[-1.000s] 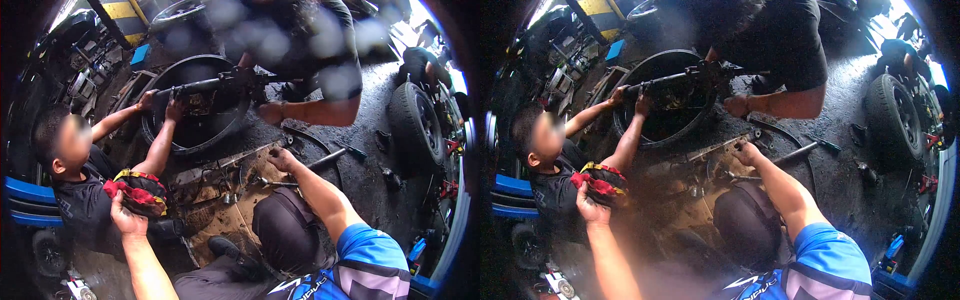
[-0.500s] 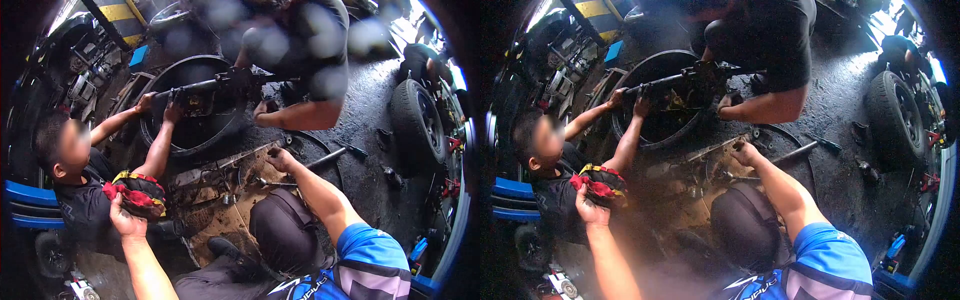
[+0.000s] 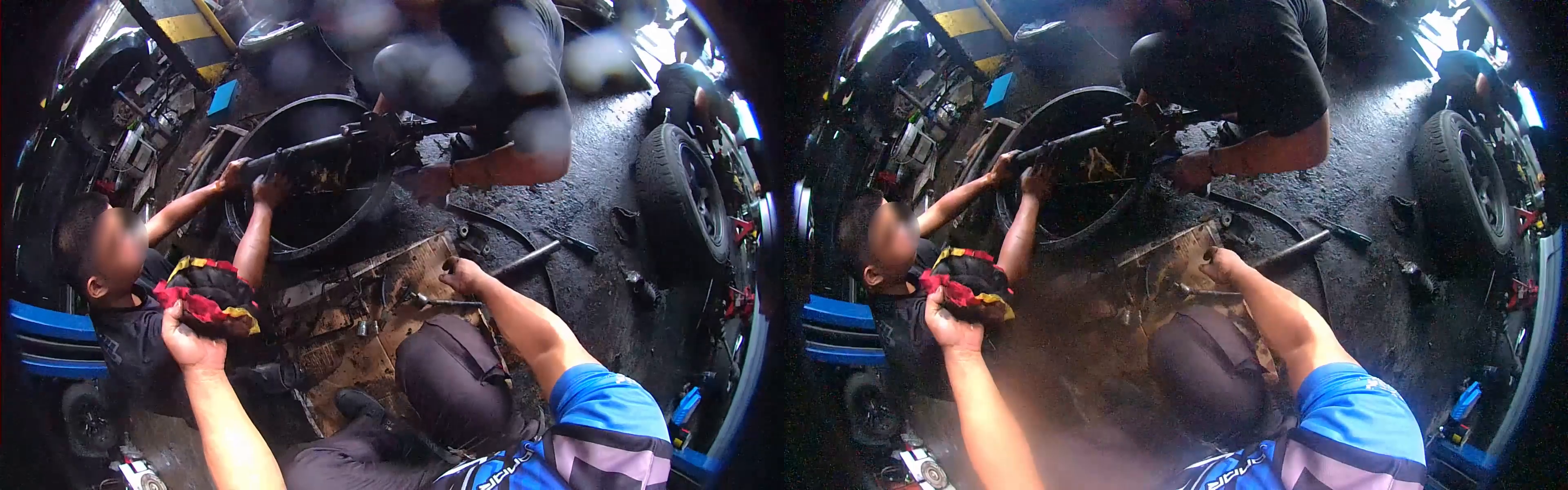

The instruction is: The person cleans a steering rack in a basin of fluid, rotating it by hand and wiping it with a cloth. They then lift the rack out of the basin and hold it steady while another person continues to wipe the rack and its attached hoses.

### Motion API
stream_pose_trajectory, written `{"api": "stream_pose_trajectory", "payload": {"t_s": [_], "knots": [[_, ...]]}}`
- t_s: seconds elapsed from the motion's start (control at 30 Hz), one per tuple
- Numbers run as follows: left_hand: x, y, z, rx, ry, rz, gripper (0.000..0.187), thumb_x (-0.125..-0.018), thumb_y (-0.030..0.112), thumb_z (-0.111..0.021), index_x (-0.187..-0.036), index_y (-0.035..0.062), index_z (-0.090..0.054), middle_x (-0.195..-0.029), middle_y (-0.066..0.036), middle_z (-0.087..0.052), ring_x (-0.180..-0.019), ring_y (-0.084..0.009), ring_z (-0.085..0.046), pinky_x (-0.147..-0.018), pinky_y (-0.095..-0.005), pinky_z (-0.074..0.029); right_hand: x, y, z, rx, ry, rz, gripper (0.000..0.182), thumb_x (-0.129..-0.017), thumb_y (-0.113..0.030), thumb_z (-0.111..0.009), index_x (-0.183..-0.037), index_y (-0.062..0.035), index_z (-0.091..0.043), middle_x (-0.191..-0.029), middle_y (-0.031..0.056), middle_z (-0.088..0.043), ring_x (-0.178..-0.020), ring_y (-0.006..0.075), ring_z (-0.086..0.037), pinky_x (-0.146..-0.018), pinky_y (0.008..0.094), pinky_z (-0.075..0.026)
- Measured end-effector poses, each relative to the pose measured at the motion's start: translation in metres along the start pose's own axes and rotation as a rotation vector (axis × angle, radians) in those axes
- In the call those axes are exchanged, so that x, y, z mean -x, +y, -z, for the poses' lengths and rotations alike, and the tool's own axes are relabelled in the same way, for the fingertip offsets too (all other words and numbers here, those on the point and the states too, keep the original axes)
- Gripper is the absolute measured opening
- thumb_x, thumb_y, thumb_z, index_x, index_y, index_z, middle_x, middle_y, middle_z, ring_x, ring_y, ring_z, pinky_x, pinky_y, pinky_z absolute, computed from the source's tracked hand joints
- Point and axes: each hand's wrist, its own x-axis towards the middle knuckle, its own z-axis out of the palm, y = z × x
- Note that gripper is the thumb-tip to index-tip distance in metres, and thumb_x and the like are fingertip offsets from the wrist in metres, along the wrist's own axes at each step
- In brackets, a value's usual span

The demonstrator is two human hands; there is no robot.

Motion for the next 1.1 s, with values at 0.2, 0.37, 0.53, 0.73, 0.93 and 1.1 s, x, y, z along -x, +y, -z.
{"api": "stream_pose_trajectory", "payload": {"t_s": [0.2,0.37,0.53,0.73,0.93,1.1], "knots": [[-0.054,-0.036,-0.023,-0.028,0.219,0.145,0.048,-0.076,0.030,-0.050,-0.116,0.0049,-0.057,-0.111,-0.013,-0.062,-0.101,-0.0318,-0.060,-0.095,-0.0448,-0.045,-0.012,0.062,-0.031,0.254,-0.203,0.198,0.037,-0.085,-0.035,-0.054,-0.105,-0.0051,-0.064,-0.101,0.0188,-0.066,-0.101,0.0330,-0.062,-0.087,0.0398,-0.050],[-0.101,-0.109,-0.003,0.008,-0.269,0.335,0.053,-0.075,0.027,-0.039,-0.117,-0.0024,-0.053,-0.106,-0.020,-0.063,-0.097,-0.0353,-0.062,-0.089,-0.0496,-0.049,-0.022,0.072,-0.028,0.562,-0.230,0.515,0.034,-0.082,-0.033,-0.054,-0.102,-0.0063,-0.062,-0.101,0.0173,-0.065,-0.109,0.0319,-0.058,-0.092,0.0384,-0.048],[-0.131,-0.156,0.005,0.198,-0.162,0.459,0.049,-0.077,0.025,-0.040,-0.115,-0.0011,-0.055,-0.108,-0.020,-0.063,-0.100,-0.0368,-0.062,-0.092,-0.0522,-0.048,0.006,0.020,0.022,0.648,-0.293,0.503,0.039,-0.081,-0.035,-0.055,-0.104,-0.0048,-0.061,-0.099,0.0221,-0.064,-0.099,0.0377,-0.060,-0.086,0.0444,-0.048],[-0.142,-0.179,0.006,0.225,-0.040,0.426,0.048,-0.077,0.025,-0.041,-0.114,-0.0008,-0.056,-0.109,-0.020,-0.063,-0.101,-0.0368,-0.061,-0.093,-0.0525,-0.046,0.007,0.048,0.028,0.332,-0.033,0.314,0.035,-0.082,-0.035,-0.057,-0.102,-0.0072,-0.064,-0.101,0.0158,-0.066,-0.092,0.0330,-0.063,-0.081,0.0390,-0.051],[-0.124,-0.182,-0.019,0.165,0.119,0.362,0.047,-0.076,0.026,-0.042,-0.112,-0.0004,-0.057,-0.109,-0.020,-0.063,-0.103,-0.0369,-0.060,-0.095,-0.0527,-0.045,0.005,0.019,0.052,0.637,-0.283,0.275,0.037,-0.082,-0.036,-0.057,-0.105,-0.0077,-0.063,-0.103,0.0182,-0.065,-0.097,0.0365,-0.060,-0.084,0.0413,-0.049],[-0.147,-0.192,0.008,0.310,0.079,0.370,0.040,-0.074,0.027,-0.046,-0.102,0.0033,-0.061,-0.098,-0.014,-0.065,-0.095,-0.0333,-0.062,-0.091,-0.0509,-0.047,0.030,-0.037,0.071,0.491,-0.205,0.117,0.039,-0.081,-0.033,-0.058,-0.109,-0.0064,-0.062,-0.103,0.0201,-0.065,-0.097,0.0382,-0.060,-0.085,0.0405,-0.049]]}}
